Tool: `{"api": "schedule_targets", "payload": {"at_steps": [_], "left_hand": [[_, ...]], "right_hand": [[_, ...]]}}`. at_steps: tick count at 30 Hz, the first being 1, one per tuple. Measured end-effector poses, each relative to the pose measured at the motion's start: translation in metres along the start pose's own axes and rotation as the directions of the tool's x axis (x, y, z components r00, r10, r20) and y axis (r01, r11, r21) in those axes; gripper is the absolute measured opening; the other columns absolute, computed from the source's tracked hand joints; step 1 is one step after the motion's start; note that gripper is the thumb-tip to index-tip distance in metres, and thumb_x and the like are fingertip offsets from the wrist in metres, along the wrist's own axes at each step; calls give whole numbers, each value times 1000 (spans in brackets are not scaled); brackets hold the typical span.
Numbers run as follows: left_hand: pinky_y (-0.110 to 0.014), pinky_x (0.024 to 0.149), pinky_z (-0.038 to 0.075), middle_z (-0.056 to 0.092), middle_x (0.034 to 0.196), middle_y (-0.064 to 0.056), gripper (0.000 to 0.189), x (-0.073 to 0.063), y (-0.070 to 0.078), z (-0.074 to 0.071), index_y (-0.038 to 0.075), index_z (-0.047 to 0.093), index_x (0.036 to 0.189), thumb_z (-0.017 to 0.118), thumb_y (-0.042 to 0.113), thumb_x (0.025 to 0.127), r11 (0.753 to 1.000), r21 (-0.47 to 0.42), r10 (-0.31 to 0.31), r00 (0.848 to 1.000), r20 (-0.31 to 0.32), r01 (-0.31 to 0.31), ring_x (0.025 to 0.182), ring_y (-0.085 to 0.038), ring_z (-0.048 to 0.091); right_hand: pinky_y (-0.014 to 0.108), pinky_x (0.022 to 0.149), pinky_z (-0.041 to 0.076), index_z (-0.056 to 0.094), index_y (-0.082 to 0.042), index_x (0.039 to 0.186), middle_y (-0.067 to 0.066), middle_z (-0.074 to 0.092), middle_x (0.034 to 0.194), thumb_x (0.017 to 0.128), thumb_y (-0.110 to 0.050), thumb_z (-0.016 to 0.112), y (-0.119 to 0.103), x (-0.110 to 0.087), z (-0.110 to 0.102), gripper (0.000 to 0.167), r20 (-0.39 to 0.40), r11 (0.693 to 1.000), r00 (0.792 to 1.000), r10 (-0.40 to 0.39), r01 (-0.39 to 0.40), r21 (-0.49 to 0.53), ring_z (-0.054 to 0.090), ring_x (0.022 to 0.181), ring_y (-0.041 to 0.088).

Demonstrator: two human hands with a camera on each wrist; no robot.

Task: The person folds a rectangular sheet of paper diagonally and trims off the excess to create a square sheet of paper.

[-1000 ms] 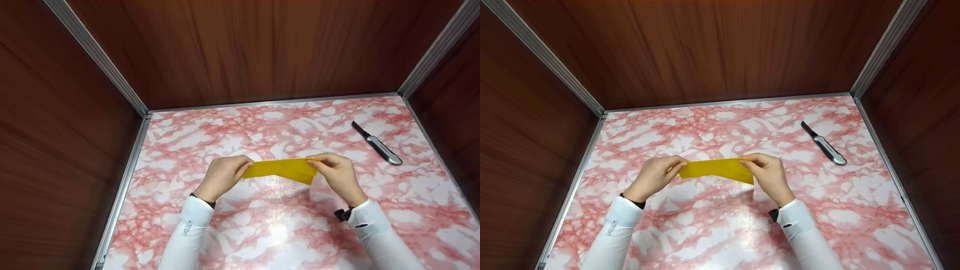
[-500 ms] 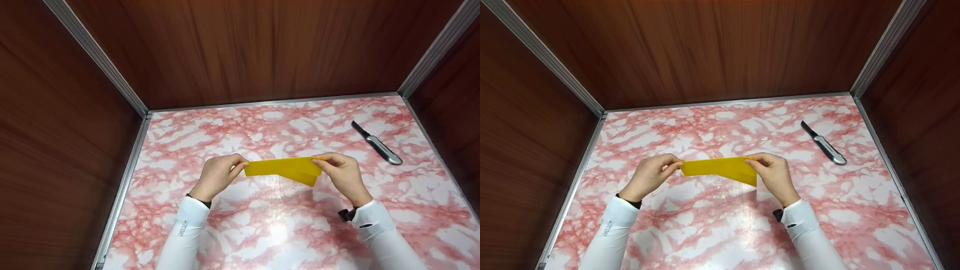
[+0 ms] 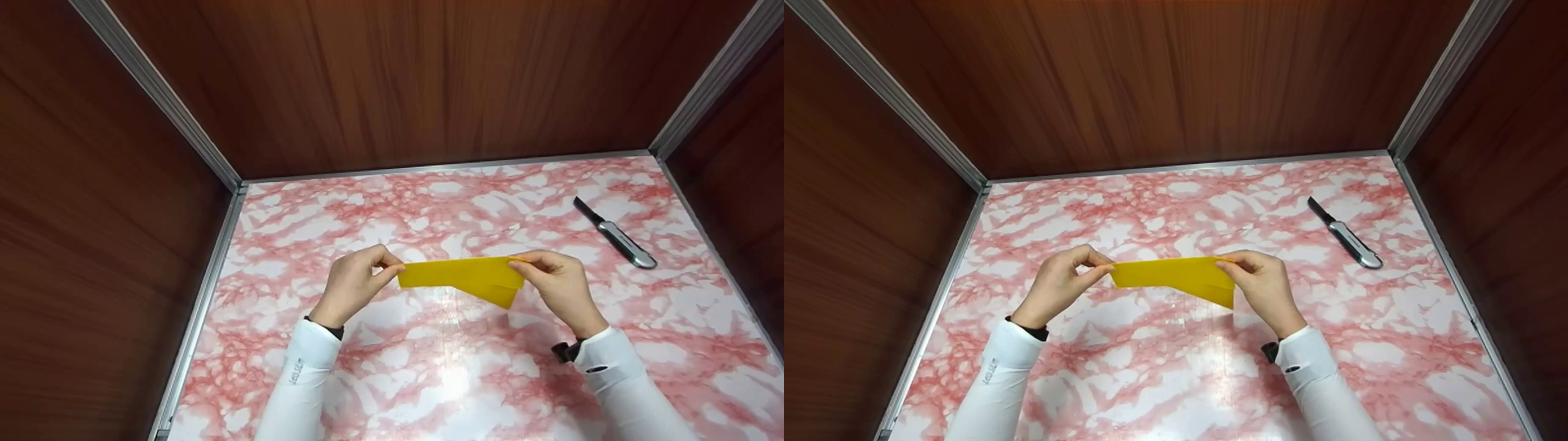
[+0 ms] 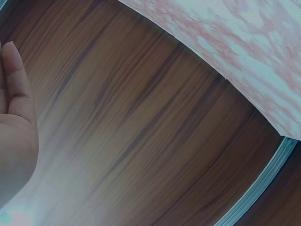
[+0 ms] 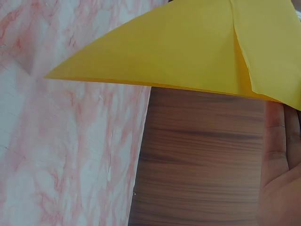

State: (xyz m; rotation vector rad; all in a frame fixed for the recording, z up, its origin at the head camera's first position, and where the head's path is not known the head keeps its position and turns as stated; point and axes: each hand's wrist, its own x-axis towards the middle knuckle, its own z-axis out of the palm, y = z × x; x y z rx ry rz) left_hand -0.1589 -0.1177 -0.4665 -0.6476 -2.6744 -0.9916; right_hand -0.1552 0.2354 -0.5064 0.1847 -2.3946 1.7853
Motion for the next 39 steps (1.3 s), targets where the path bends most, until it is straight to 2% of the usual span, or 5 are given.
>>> {"api": "schedule_targets", "payload": {"at_steps": [8, 18, 26, 32, 39], "left_hand": [[-26, 58, 44, 66, 85, 27, 10, -1, -2, 0, 30, 68, 87, 68, 40, 89, 1000, -2, -19, 999, 26, 19, 69, 4, 57], [-24, 52, 40, 67, 82, 25, 15, 0, -3, 1, 28, 65, 82, 72, 40, 87, 999, 41, -35, 999, -18, 36, 65, 5, 56], [-26, 62, 48, 66, 83, 22, 11, 0, -5, 3, 28, 69, 88, 69, 38, 90, 995, -34, -94, 996, -4, 94, 72, 2, 60], [-26, 69, 51, 66, 85, 20, 9, 0, -5, 5, 28, 66, 93, 65, 37, 93, 995, -35, -98, 995, -15, 97, 77, 2, 61], [-26, 70, 51, 64, 84, 20, 9, -1, -8, 5, 28, 63, 90, 67, 36, 92, 990, -50, -133, 990, -53, 130, 77, 4, 61]], "right_hand": [[23, 72, 53, 78, -15, 97, 4, 73, 96, 86, -29, 75, 2, 0, -1, 18, 19, 999, 999, -42, 42, -10, 67, 84, 20], [24, 75, 53, 78, -15, 97, 4, 73, 96, 85, -29, 76, -1, -1, 2, 18, 21, 999, 999, -37, 37, 11, 68, 85, 20], [23, 72, 52, 78, -14, 96, 5, 73, 94, 85, -29, 77, 0, 1, 2, 19, 7, 1000, 1000, -20, 20, 15, 67, 83, 20], [24, 71, 52, 78, -13, 96, 6, 73, 93, 85, -31, 75, 0, 1, 3, 21, 1, 1000, 1000, -18, 18, 25, 67, 82, 20], [26, 72, 52, 76, -5, 98, 9, 72, 92, 88, -22, 74, -21, -3, 4, 20, -11, 997, 999, 48, -47, 62, 64, 80, 23]]}}
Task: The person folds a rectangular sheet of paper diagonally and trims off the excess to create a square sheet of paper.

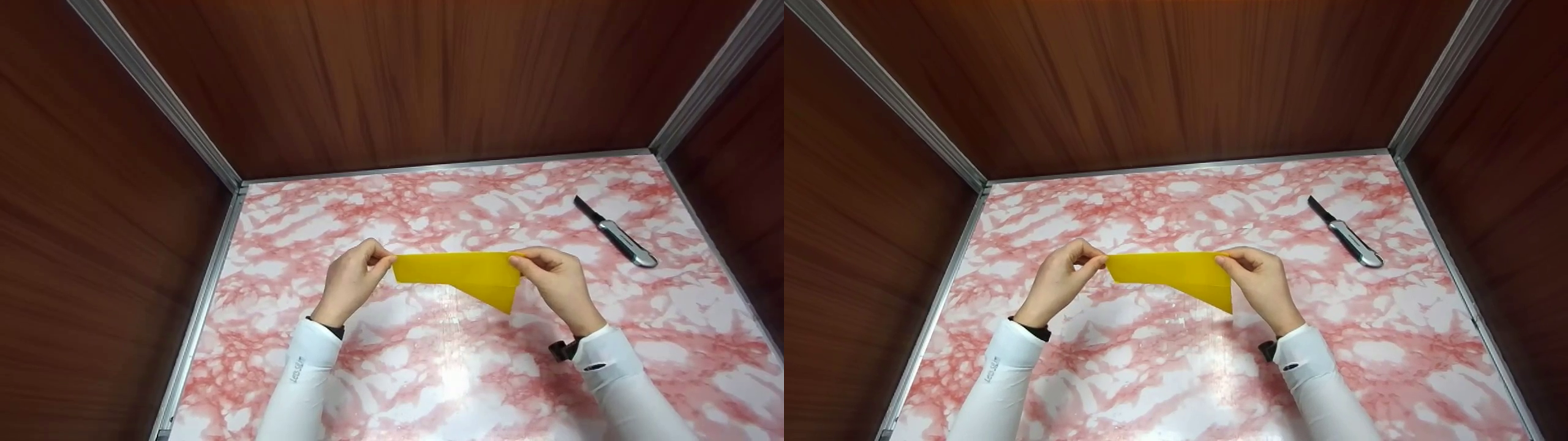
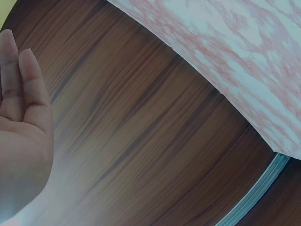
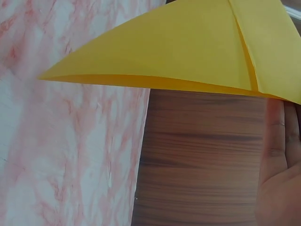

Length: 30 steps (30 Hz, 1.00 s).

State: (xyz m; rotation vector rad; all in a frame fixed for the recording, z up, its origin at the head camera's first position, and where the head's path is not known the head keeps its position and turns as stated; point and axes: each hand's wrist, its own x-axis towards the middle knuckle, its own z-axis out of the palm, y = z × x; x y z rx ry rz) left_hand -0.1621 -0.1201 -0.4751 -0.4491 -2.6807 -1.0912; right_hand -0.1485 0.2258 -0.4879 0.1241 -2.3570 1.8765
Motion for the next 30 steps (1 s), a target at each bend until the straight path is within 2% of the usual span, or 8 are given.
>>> {"api": "schedule_targets", "payload": {"at_steps": [4, 8, 11, 14, 20, 22, 25, 30], "left_hand": [[-27, 71, 51, 64, 85, 18, 10, 0, -2, 1, 28, 63, 89, 69, 36, 91, 997, -64, -44, 999, 4, 44, 78, 2, 62], [-28, 73, 52, 65, 89, 15, 10, 0, -4, 5, 26, 63, 91, 67, 36, 92, 979, -188, -79, 996, 41, 85, 81, -2, 62], [-30, 76, 53, 66, 95, 10, 11, 1, -5, 9, 23, 63, 93, 65, 33, 93, 940, -322, -90, 993, 73, 109, 85, -8, 63], [-31, 78, 53, 66, 97, 4, 12, 2, -7, 13, 18, 62, 94, 66, 29, 93, 892, -433, -108, 991, 82, 133, 86, -14, 64], [-33, 77, 53, 66, 91, -6, 16, 5, -13, 23, 9, 64, 95, 70, 23, 91, 818, -539, -190, 979, 78, 202, 83, -24, 63], [-34, 79, 53, 66, 92, -8, 20, 5, -16, 28, 6, 64, 98, 69, 24, 92, 794, -557, -230, 968, 97, 244, 85, -25, 64], [-34, 80, 54, 67, 93, -9, 23, 4, -22, 37, 4, 65, 100, 68, 25, 93, 766, -554, -307, 942, 132, 327, 85, -25, 65], [-35, 77, 55, 68, 90, -8, 21, 1, -40, 55, 6, 67, 100, 68, 26, 93, 715, -521, -443, 879, 177, 466, 86, -31, 66]], "right_hand": [[27, 71, 53, 75, -4, 100, 11, 72, 92, 88, -21, 73, 17, 5, -3, 21, 2, 1000, 1000, -15, 15, 26, 64, 78, 25], [28, 73, 54, 75, -3, 102, 12, 72, 92, 89, -25, 72, 20, 7, -4, 25, 5, 999, 1000, -21, 21, 42, 66, 78, 24], [29, 72, 55, 75, -5, 103, 13, 72, 92, 89, -29, 71, 19, 9, -4, 28, 4, 999, 1000, -22, 22, 41, 66, 78, 25], [31, 70, 55, 75, -7, 103, 14, 71, 92, 88, -33, 72, 19, 11, -5, 30, 1, 999, 1000, -15, 15, 41, 67, 77, 27], [33, 68, 57, 73, -3, 104, 15, 71, 93, 85, -33, 75, 24, 14, -2, 36, -5, 993, 997, 74, -73, 98, 67, 74, 29], [33, 67, 57, 72, 0, 104, 16, 71, 92, 84, -32, 76, 29, 16, 0, 37, 2, 988, 994, 107, -106, 108, 67, 72, 29], [34, 66, 56, 70, 1, 104, 15, 70, 90, 84, -33, 76, 37, 19, 2, 40, 28, 981, 986, 164, -166, 99, 66, 71, 27], [40, 72, 56, 68, -1, 107, 14, 69, 92, 88, -38, 72, 54, 23, 7, 41, 101, 964, 960, 261, -264, 24, 65, 77, 26]]}}
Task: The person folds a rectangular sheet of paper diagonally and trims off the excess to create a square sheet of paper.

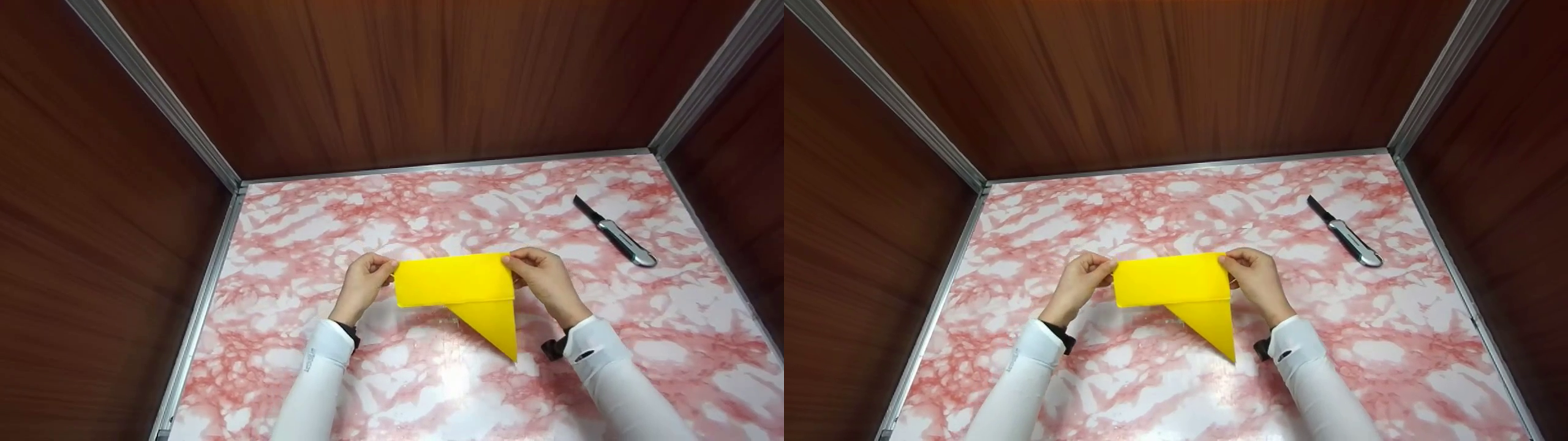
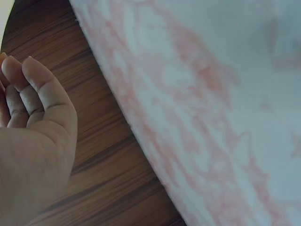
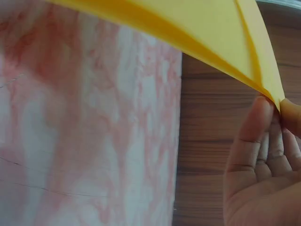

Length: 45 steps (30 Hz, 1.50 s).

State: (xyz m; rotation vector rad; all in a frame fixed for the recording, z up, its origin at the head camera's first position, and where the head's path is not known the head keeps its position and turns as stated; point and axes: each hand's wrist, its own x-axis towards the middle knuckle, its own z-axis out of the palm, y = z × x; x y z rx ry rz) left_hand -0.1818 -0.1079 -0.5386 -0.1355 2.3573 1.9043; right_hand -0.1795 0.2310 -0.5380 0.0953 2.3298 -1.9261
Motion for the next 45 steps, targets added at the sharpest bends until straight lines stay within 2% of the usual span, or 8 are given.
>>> {"api": "schedule_targets", "payload": {"at_steps": [7, 21, 25, 31, 35, 38, 42, 45], "left_hand": [[-43, 75, 55, 65, 86, -8, 19, 10, -41, 9, 7, 65, 99, 67, 25, 94, 993, 71, -85, 995, -57, 89, 86, -35, 65], [-34, 80, 49, 63, 96, -1, 16, 17, -74, 24, 11, 67, 108, 64, 15, 93, 911, 411, 55, 989, -137, 6, 87, -17, 59], [-39, 93, 44, 62, 115, -2, 28, 3, -72, 37, 12, 64, 122, 61, 16, 95, 756, 629, 232, 973, 4, -183, 105, -22, 56], [-45, 112, 25, 46, 147, -6, 47, -32, -69, 79, 20, 51, 143, 54, 34, 98, 381, 765, 287, 853, 436, -519, 136, -29, 37], [-48, 115, 13, 31, 156, -6, 54, -45, -75, 98, 26, 42, 149, 49, 46, 99, 313, 788, 195, 848, 492, -530, 144, -29, 22], [-49, 115, 12, 27, 157, -6, 56, -48, -79, 103, 25, 40, 150, 47, 49, 99, 316, 791, 188, 852, 489, -524, 145, -29, 18], [-51, 114, 14, 27, 157, -8, 56, -49, -80, 105, 24, 41, 150, 47, 48, 99, 302, 795, 212, 850, 482, -526, 145, -31, 19], [-51, 114, 12, 27, 158, -7, 56, -49, -79, 106, 24, 41, 150, 46, 49, 100, 299, 801, 204, 855, 477, -518, 145, -31, 18]], "right_hand": [[47, 77, 53, 71, -3, 103, 11, 68, 92, 89, -33, 71, 31, 17, 12, 32, 58, 988, 994, 87, -79, -131, 62, 86, 39], [31, 59, 50, 73, -7, 98, 6, 68, 81, 88, -27, 72, 67, 34, 29, 22, -1, 928, 997, 76, -71, -365, 61, 68, 21], [31, 62, 49, 73, -7, 98, 4, 68, 80, 89, -27, 71, 70, 34, 31, 22, -5, 919, 998, 59, -56, -390, 60, 68, 21], [32, 62, 50, 72, -9, 99, 3, 67, 80, 90, -29, 70, 71, 33, 33, 22, -27, 896, 999, 46, -53, -440, 60, 68, 20], [34, 67, 50, 71, -11, 106, 3, 66, 88, 92, -28, 68, 72, 29, 33, 23, -55, 880, 998, -22, -7, -474, 60, 73, 20], [39, 75, 50, 69, -12, 113, 3, 65, 98, 94, -24, 65, 72, 22, 31, 23, -38, 817, 986, -162, 113, -566, 59, 84, 21], [50, 94, 43, 67, -10, 122, 6, 65, 118, 93, -17, 65, 70, 13, 28, 30, 190, 601, 915, -356, 380, -704, 56, 111, 28], [54, 104, 34, 62, -8, 131, 8, 56, 137, 94, -18, 64, 71, 6, 28, 39, 423, 452, 836, -350, 546, -706, 45, 130, 31]]}}
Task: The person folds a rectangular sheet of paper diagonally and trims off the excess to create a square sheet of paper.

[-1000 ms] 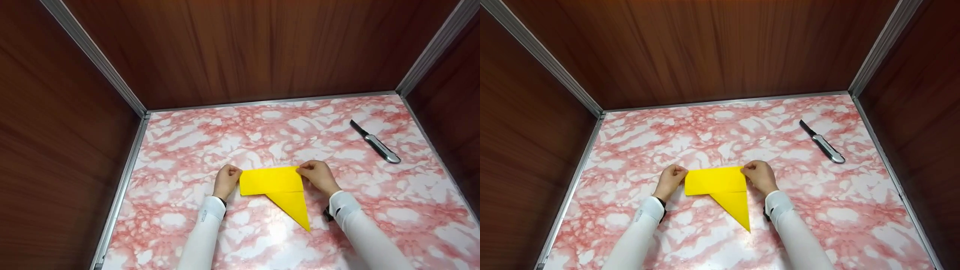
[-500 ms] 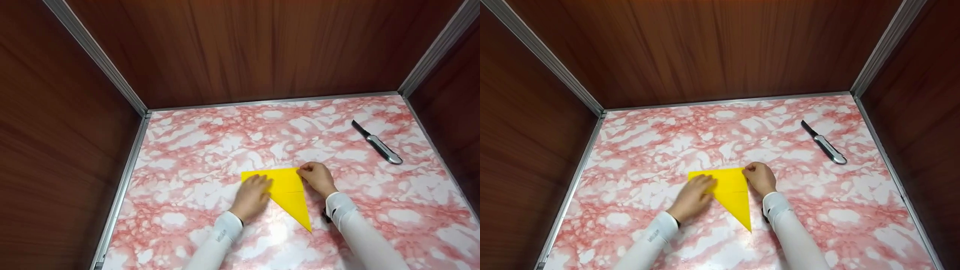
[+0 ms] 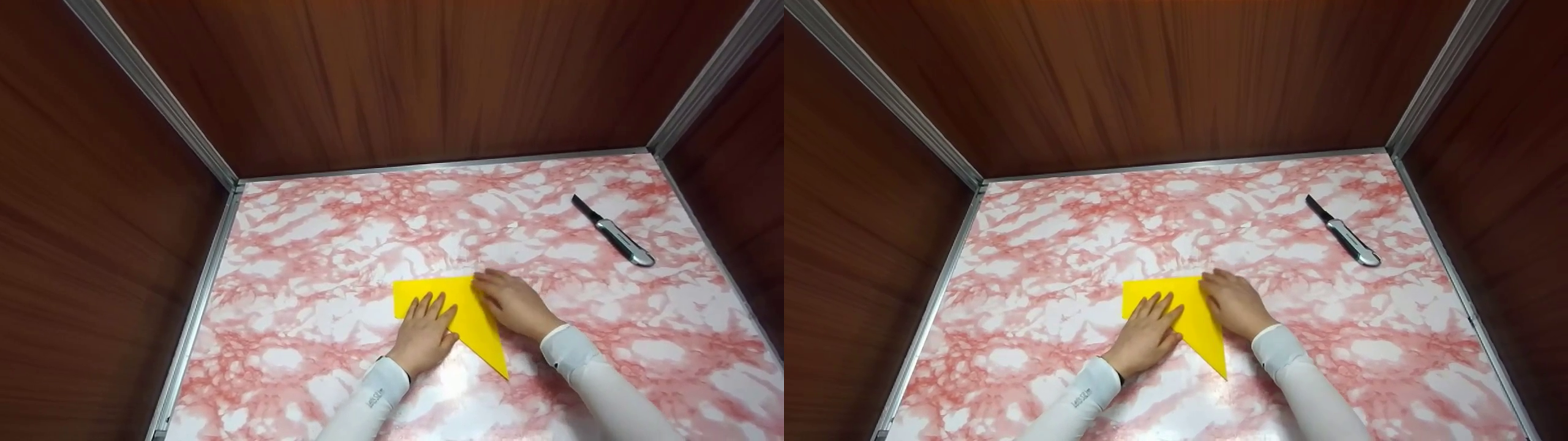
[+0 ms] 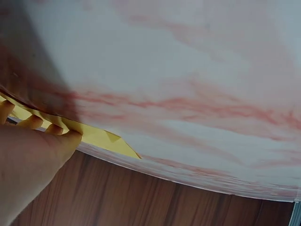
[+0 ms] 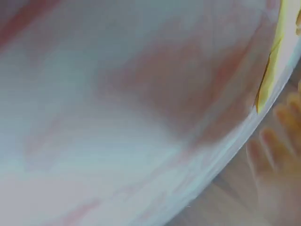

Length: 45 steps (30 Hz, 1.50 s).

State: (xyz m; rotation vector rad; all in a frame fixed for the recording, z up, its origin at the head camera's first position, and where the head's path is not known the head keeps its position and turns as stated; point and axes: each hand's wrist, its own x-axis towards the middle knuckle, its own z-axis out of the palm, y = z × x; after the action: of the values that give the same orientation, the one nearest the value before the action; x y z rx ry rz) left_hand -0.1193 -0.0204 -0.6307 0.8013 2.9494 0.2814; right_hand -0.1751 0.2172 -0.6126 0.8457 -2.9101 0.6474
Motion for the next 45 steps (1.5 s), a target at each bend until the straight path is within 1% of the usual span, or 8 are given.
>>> {"api": "schedule_targets", "payload": {"at_steps": [3, 6, 13, 18, 22, 27, 36, 45], "left_hand": [[-52, 114, 10, 26, 158, -5, 55, 2, 1, -2, 25, 41, 149, 44, 50, 100, 1000, -1, -14, 1000, 15, 14, 145, -29, 17], [-53, 114, 8, 28, 157, -4, 54, 4, 3, -3, 26, 43, 148, 42, 51, 100, 999, 10, -33, 999, 18, 33, 145, -28, 17], [-52, 115, 4, 28, 157, -3, 56, 11, 9, -6, 23, 45, 147, 36, 54, 101, 992, 92, -91, 995, 32, 88, 146, -27, 14], [-50, 115, 7, 34, 155, -5, 53, 15, 12, -11, 19, 48, 145, 36, 49, 103, 986, 148, -84, 996, 24, 80, 145, -27, 18], [-51, 115, 9, 37, 153, -5, 51, 17, 12, -13, 18, 51, 144, 37, 45, 103, 980, 186, -73, 997, 17, 68, 144, -28, 21], [-51, 115, 10, 37, 153, -5, 52, 20, 13, -16, 17, 50, 144, 39, 45, 103, 969, 235, -88, 996, 32, 78, 144, -29, 22], [-49, 115, 9, 33, 155, -5, 55, 27, 14, -20, 12, 46, 146, 39, 45, 102, 947, 305, -132, 988, 81, 102, 145, -27, 20], [-45, 116, 8, 25, 158, -5, 58, 33, 13, -20, 10, 35, 151, 36, 43, 104, 957, 263, -159, 980, 117, 123, 146, -26, 15]], "right_hand": [[53, 107, 31, 55, -7, 138, 9, 47, 146, 96, -23, 61, -3, -6, 0, 45, 127, 995, 989, -70, 77, -56, 37, 137, 31], [52, 108, 29, 53, -5, 140, 10, 45, 147, 96, -24, 61, -4, -9, 0, 48, 170, 992, 983, -68, 84, -91, 37, 137, 31], [53, 108, 28, 52, -6, 141, 11, 44, 148, 97, -29, 59, -9, -11, 1, 49, 168, 986, 985, -45, 70, -149, 38, 136, 31], [52, 105, 32, 55, -8, 139, 9, 44, 148, 97, -32, 58, -12, -16, 2, 48, 133, 978, 990, -49, 74, -193, 43, 131, 30], [52, 107, 30, 56, -6, 137, 9, 46, 147, 97, -31, 58, -13, -19, 4, 48, 116, 973, 990, -76, 99, -207, 43, 132, 30], [53, 111, 23, 57, -3, 135, 9, 47, 145, 96, -29, 59, -16, -23, 5, 47, 114, 977, 988, -100, 119, -175, 37, 137, 30], [49, 110, 28, 58, -1, 134, 11, 50, 143, 96, -25, 59, -24, -29, 8, 45, 120, 981, 980, -158, 170, -94, 41, 134, 30], [48, 110, 29, 57, -3, 135, 8, 49, 143, 98, -28, 57, -33, -32, 14, 45, 144, 981, 974, -173, 183, -65, 41, 134, 28]]}}
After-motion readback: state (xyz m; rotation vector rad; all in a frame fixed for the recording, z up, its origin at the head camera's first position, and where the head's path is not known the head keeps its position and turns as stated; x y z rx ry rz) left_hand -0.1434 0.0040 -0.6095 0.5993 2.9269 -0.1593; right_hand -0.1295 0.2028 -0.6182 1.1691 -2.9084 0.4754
